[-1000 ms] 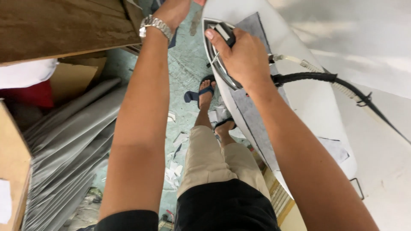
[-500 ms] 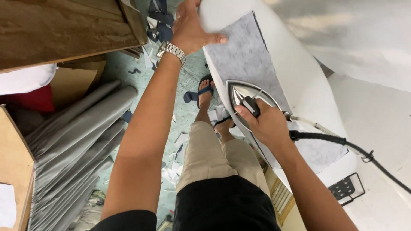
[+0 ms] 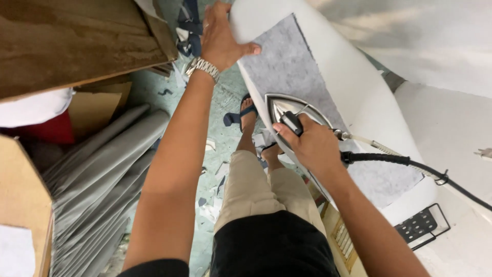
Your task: Ironing fabric pieces on an ironing board to flatten them or fuse interfacing.
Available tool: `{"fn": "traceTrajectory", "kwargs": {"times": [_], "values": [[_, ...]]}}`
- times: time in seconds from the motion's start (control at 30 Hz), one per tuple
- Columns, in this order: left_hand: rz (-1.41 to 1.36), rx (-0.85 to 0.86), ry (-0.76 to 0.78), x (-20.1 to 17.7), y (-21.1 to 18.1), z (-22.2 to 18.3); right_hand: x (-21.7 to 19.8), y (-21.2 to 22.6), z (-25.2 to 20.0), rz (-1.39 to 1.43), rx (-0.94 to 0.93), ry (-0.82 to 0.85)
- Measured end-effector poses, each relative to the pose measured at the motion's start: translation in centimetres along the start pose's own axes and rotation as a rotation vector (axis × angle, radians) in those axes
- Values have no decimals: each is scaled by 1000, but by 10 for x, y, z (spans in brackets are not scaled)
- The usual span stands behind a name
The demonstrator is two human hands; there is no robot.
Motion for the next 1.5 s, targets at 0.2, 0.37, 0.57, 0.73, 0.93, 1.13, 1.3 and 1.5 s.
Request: {"fn": "traceTrajectory", "kwargs": {"times": [0.2,0.37,0.57,0.73,0.93,1.13,1.3,1.5], "values": [[13,-28,1,-6,-3,0,-5,7,12,-30,-116,-158],[-69,30,-26,-14,-11,-7,-18,17,20,20,-116,-250],[-123,-9,0,-17,5,8,-37,45,65,-80,-236,-196],[-241,83,41,-29,-11,-2,-69,70,117,-173,-311,-316],[-274,36,41,-25,-16,2,-70,61,133,10,-270,-132],[-315,-124,113,-23,-14,3,-77,67,132,104,-221,-79],[-349,-187,139,-16,-6,8,-74,66,132,9,-205,-135],[-411,-228,171,-7,6,16,-75,70,137,25,-198,-157]]}}
Point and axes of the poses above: each hand's wrist, its own z-axis towards the middle knuckle, its own x-axis out of the palm, y = z × x, the point moved 8 cm from there along z, towards the middle knuckle, and after that the axes turned 15 degrees about -x, right-handed, at the moved point
